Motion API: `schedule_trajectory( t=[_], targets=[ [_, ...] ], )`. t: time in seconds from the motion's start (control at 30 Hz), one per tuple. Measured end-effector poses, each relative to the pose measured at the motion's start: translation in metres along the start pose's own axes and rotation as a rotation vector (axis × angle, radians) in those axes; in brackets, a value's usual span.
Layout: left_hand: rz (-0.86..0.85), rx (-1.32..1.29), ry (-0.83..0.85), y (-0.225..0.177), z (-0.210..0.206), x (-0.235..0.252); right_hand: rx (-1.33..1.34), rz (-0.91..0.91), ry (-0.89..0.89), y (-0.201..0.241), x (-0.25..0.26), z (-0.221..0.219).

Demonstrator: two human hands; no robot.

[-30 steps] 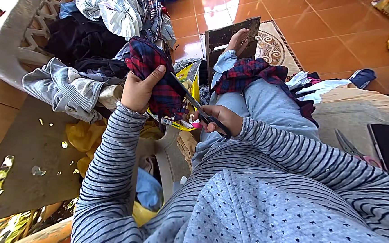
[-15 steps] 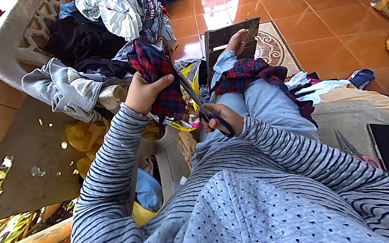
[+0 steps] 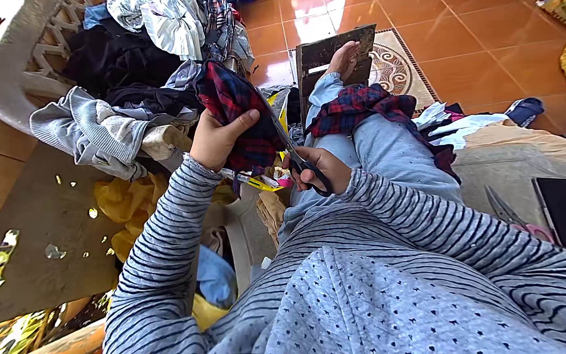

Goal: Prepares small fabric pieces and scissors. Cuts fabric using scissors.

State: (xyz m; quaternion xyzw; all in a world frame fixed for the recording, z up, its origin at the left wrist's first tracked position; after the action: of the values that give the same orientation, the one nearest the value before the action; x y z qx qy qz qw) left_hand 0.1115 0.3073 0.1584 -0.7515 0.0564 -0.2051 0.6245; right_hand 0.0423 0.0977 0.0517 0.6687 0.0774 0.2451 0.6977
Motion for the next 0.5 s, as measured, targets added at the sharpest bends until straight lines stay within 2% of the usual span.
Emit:
schedule_trajectory(
  t=[0.1,0.33,0.5],
  targets=[
    [-0.009,-0.011,-0.088,-0.0029,0.0015,0.001,-0.013,-0.038,0.005,-0.0007,-0.0019,0.0003],
    [0.016,0.0,0.034,0.0062,-0.0019,-0.0011,-0.053,0.025,-0.022,0.0074,0.0008,0.0009],
    [0.033,-0.001,0.041,0.0063,-0.0032,-0.0014,-0.014,0.025,-0.058,0.0043,0.0006,0.0004]
  ],
)
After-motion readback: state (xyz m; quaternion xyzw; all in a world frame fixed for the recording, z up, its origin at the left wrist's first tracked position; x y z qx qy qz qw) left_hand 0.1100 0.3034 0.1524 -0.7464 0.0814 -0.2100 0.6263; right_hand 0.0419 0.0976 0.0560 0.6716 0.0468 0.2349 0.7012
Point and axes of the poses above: each hand's wrist, its own x-axis towards the middle knuckle, its own z-axis out of the back of the hand, y = z × x, the point moved 2 cm from there along x, towards the middle knuckle, and after that the axes turned 9 degrees about -x, right-handed, at the moved point
